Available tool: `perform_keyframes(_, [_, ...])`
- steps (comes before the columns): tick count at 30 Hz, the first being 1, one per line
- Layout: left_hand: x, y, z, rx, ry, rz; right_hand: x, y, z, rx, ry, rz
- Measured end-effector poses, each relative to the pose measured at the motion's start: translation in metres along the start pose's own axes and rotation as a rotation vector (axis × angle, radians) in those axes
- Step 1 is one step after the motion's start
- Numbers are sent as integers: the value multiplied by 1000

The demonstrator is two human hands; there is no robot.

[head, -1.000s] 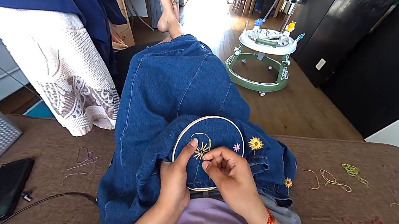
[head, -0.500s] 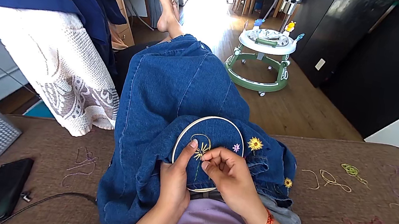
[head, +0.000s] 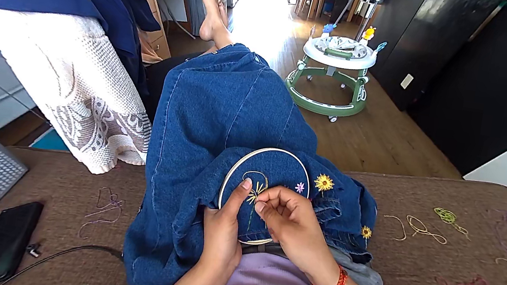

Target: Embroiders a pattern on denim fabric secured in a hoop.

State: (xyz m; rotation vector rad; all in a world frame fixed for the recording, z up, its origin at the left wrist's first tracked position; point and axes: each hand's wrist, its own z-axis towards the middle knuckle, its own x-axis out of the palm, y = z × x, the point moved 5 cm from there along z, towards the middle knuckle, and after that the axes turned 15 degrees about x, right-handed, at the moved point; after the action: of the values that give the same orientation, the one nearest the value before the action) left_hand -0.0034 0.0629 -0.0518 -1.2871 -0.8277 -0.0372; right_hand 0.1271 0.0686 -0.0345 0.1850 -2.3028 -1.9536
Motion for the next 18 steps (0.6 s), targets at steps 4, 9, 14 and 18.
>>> perform_keyframes(4, [-1,-1,1,23,-4,11,3,1,1,2,-17,13])
perform_keyframes(9, [1,0,0,-1,13,23,8,-3,0,-61,-68,5])
perform_keyframes(14, [1,0,1,-58,52,55,10,-6,0,-178,-136,-46])
perform_keyframes(18, [1,-1,2,-55,72,64,11,-6,0,-211,-171,-59])
